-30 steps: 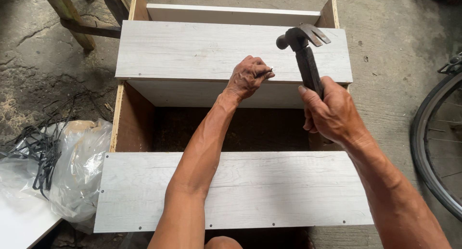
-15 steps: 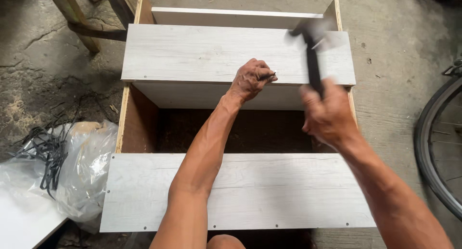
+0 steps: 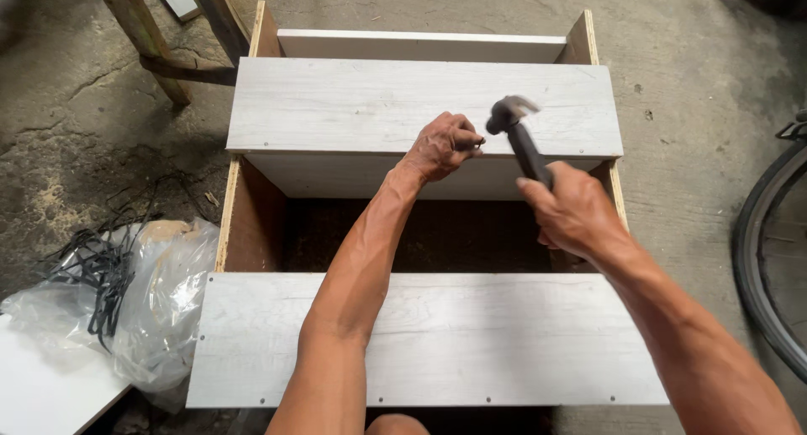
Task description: The person assembles a wooden shelf by aligning wood panels and hammering nails into the pre-marked holes to secure the shelves to the frame, using a hammer to drive multiple nails into the top shelf while sitting on the floor.
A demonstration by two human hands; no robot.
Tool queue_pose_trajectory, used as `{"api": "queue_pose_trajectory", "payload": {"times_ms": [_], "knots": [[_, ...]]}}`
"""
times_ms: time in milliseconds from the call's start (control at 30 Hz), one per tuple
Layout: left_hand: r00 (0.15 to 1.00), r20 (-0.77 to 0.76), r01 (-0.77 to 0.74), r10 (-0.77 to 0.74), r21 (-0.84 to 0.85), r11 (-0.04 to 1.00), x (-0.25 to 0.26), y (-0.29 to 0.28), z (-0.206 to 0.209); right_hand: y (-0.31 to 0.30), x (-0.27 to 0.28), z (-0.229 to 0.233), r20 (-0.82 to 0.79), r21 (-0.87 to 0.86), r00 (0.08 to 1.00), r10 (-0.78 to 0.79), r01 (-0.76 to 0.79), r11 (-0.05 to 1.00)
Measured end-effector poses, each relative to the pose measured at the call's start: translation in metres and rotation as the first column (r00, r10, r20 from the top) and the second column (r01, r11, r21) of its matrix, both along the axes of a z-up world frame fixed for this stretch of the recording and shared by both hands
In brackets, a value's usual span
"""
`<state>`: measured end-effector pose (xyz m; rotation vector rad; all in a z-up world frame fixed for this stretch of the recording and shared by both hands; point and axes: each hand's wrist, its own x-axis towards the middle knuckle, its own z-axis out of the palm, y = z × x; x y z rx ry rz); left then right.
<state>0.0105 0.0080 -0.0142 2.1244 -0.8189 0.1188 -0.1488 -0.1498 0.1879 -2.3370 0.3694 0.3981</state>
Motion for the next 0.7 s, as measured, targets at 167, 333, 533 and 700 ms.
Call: {"api": "queue_pose_trajectory", "payload": {"times_ms": [167, 333, 533, 700], "knots": [[0.995, 0.057, 0.069, -0.077, 0.133, 0.989, -0.003, 0.009, 0.004, -0.026, 0.000, 0.022, 0.311, 0.123, 0.950, 0.027, -0.069, 0.990], [0.975, 0.217, -0.178, 0.042, 0.658, 0.732, -0.019, 0.006, 0.021, -0.001, -0.001, -0.008, 0.151, -0.170, 0.980, 0.132, -0.106, 0.980], [0.984, 0.173, -0.159, 0.050, 0.708, 0.688, -0.018, 0.009, 0.035, -0.024, -0.005, 0.028, 0.378, 0.055, 0.917, 0.131, -0.163, 0.985], [0.981, 0.180, -0.170, 0.066, 0.661, 0.731, -0.010, 0.004, 0.018, -0.018, -0.003, -0.002, 0.683, 0.052, 0.723, 0.103, -0.189, 0.981]]}}
